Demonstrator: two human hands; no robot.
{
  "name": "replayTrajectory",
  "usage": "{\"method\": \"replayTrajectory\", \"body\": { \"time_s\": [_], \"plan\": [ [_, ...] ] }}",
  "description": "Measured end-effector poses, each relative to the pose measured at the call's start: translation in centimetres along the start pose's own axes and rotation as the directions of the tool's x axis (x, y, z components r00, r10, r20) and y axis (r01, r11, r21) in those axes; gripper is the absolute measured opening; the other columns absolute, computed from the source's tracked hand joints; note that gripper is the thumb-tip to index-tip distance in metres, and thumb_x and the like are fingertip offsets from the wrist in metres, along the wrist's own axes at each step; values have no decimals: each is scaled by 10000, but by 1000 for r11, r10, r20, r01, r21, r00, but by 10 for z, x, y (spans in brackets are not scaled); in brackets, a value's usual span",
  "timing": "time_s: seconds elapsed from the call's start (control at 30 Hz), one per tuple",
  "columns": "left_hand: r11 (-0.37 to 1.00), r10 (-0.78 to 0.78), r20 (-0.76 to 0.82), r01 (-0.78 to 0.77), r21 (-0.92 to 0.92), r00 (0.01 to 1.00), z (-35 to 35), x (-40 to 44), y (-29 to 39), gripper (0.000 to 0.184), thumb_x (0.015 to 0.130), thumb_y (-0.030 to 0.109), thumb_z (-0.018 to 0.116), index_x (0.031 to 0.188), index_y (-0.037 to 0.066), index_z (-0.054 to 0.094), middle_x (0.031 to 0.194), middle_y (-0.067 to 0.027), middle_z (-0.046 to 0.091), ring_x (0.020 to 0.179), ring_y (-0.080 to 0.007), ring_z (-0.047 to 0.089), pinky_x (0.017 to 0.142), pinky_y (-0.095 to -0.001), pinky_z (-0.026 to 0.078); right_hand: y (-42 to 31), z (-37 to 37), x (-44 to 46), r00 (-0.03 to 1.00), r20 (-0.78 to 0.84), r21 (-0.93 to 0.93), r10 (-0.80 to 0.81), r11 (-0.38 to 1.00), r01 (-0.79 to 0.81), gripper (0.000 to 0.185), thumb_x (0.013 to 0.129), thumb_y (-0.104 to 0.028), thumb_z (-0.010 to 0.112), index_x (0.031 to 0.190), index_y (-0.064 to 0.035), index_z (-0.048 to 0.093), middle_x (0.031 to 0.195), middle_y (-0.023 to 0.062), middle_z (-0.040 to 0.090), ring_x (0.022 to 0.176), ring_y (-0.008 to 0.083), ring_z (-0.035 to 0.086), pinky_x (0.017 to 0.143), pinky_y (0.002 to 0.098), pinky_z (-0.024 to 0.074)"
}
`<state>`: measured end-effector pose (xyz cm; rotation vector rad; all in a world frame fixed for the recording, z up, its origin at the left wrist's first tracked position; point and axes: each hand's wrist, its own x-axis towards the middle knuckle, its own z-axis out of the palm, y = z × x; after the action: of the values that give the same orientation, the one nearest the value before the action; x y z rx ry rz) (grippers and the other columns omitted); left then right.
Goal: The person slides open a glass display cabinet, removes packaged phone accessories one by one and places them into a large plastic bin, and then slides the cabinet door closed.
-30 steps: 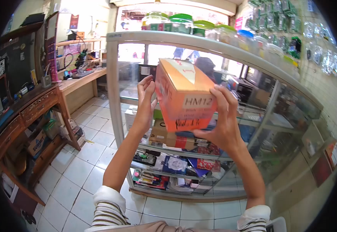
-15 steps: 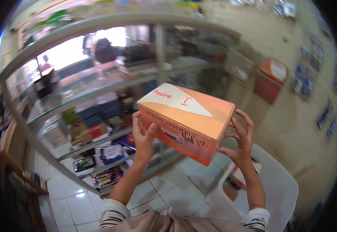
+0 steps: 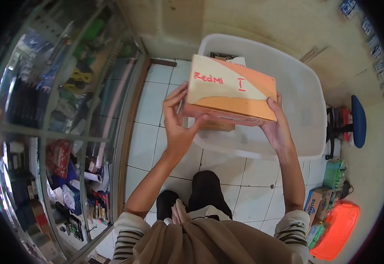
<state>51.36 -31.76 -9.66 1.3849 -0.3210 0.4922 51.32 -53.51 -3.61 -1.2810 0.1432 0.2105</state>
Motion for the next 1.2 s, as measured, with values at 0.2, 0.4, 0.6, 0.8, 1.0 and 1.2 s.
{"method": "replayTrajectory", "body": {
  "time_s": [0.2,0.4,0.6,0.8,1.0,1.2],
  "plan": [
    [795,-599,338,488,359,726,18,4,-53,622,808,187,620,1279,43,240,1256,-167,405,1191,-259,393,947,-373,375,72,-91,44,980,-131,-75,150,984,-160,723,777,-365,587,1299,-141,140,1302,117,290,1212,254,315,940,441,327],
    [488,-869,335,744,457,364,38,-20,-164,682,816,271,595,1296,-22,208,1201,-214,442,1128,-263,457,901,-328,410,158,-141,79,900,-58,-117,431,893,-435,801,703,-300,665,1291,-144,145,1326,89,236,1212,264,298,873,519,377],
    [32,-999,-1,787,617,41,45,-49,-217,864,749,284,647,1262,-114,76,1196,-253,417,1126,-267,450,910,-319,412,225,-149,93,817,15,-37,576,817,-575,759,736,-162,617,1286,-160,94,1267,96,284,1187,247,328,918,468,376],
    [-96,-970,-236,802,590,58,48,-58,-254,1008,622,262,731,1285,50,1,1250,-272,305,1112,-393,405,928,-417,387,262,-148,108,831,-9,122,556,825,-551,792,716,-136,642,1258,-131,64,1291,83,244,1214,250,278,937,472,351],
    [-38,-946,-263,739,672,191,45,-57,-296,976,602,212,736,1277,47,51,1258,-254,294,1164,-365,356,953,-436,350,283,-143,129,881,-58,159,470,875,-457,774,740,-16,612,1274,-93,57,1292,88,291,1208,225,317,987,373,342],
    [-49,-954,-233,670,741,189,49,-55,-283,1083,618,219,706,1328,-29,-73,1295,-281,224,1190,-378,303,986,-430,288,291,-149,144,957,-5,-116,289,951,-287,753,753,39,574,1299,-66,67,1311,100,300,1222,210,310,1008,342,313]
  ]
}}
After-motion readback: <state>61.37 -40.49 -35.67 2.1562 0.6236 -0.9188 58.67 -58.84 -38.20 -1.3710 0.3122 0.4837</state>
